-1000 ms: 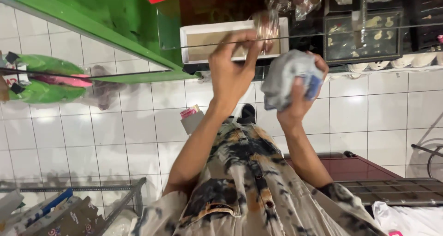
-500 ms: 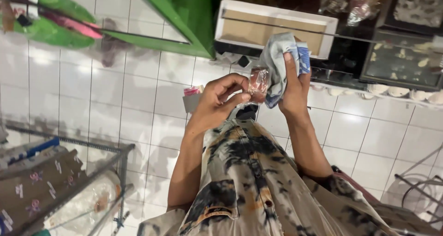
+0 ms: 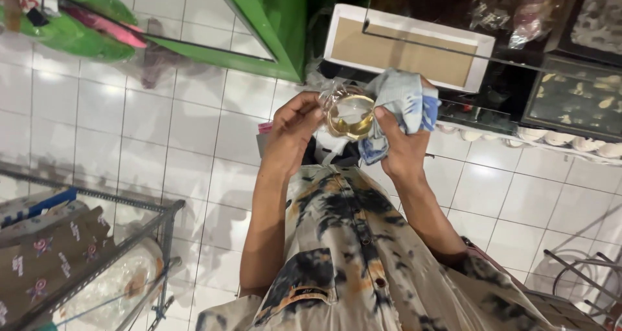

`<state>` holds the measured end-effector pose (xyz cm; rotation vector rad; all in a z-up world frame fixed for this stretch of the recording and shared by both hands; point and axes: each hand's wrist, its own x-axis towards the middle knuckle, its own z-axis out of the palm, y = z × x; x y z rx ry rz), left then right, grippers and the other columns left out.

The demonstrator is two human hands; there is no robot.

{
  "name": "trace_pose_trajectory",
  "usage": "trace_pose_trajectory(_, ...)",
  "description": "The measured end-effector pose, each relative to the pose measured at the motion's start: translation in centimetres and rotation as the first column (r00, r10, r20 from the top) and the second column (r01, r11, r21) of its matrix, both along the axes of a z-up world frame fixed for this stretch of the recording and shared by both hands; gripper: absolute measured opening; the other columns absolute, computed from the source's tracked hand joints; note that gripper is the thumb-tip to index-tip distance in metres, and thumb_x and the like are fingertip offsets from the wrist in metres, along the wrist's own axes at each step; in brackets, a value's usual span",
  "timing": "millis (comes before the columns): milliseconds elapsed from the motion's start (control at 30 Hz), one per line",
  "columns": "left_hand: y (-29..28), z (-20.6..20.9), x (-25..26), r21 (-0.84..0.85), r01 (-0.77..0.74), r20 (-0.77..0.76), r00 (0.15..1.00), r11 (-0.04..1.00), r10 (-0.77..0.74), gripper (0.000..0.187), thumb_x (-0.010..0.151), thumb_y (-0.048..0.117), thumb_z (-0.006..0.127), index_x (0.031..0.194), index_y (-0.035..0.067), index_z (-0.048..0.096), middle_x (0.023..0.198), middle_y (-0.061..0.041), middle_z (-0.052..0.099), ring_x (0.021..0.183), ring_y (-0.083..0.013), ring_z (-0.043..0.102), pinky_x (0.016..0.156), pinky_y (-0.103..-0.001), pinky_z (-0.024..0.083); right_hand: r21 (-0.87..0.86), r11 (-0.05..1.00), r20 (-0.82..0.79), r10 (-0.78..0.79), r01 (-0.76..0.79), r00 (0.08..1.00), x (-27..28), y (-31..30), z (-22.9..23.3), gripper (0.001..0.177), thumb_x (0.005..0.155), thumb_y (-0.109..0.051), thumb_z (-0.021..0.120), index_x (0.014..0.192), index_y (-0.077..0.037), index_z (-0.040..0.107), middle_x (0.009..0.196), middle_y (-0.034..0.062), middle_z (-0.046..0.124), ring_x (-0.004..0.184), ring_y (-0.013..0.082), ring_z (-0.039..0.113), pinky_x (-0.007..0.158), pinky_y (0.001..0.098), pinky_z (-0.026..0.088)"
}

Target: Wiping and cleaning various souvenir items and cosmetic boxes with a blue cloth.

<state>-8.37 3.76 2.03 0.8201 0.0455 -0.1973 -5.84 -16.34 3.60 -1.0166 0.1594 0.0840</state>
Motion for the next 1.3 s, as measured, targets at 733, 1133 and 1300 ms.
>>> trace_pose_trajectory(733, -6.8, -1.5, -1.8, -0.055, -0.180, -0.093, 0.980, 0.982, 0.175, 0.047, 0.110, 0.029, 0.048, 0.148, 0.000, 0.045, 0.132, -0.010, 0.059, 0.120, -0.0193, 0.060, 0.103, -0.032, 0.050, -0.825, 0.404, 0.541, 0.365, 0.394, 0.758, -2.7, 2.3, 3.8, 0.079, 0.065, -0.004, 0.093, 0.136, -0.014, 0.058, 0.135, 0.0172, 0.045, 0.127, 0.0363, 0.049, 0.104, 0.0443, 0.049)
trace_pose_trajectory(1133, -5.3, 4.0, -1.3, -0.082, -0.207, -0.084, 0.976, 0.975, 0.200, 0.058, 0.107, 0.046, 0.048, 0.148, 0.006, 0.039, 0.140, -0.013, 0.056, 0.129, -0.0238, 0.057, 0.111, -0.039, 0.047, -0.846, 0.427, 0.500, 0.426, 0.319, 0.754, -1.0, 0.5, 4.1, 0.083, 0.091, -0.062, 0.061, 0.154, -0.013, 0.039, 0.155, 0.0226, 0.030, 0.146, 0.0432, 0.037, 0.124, 0.0573, 0.037)
trace_pose_trajectory(1300, -5.2, 3.0, -2.1, 0.001, -0.151, -0.054, 0.987, 0.988, 0.151, 0.054, 0.106, 0.038, 0.048, 0.150, 0.007, 0.037, 0.143, -0.012, 0.053, 0.128, -0.0227, 0.056, 0.107, -0.039, 0.048, -0.817, 0.485, 0.498, 0.322, 0.311, 0.805, -1.3, 0.3, 1.6, 0.067, 0.104, -0.060, 0.059, 0.154, -0.016, 0.047, 0.158, 0.0158, 0.033, 0.148, 0.0380, 0.040, 0.123, 0.0497, 0.037)
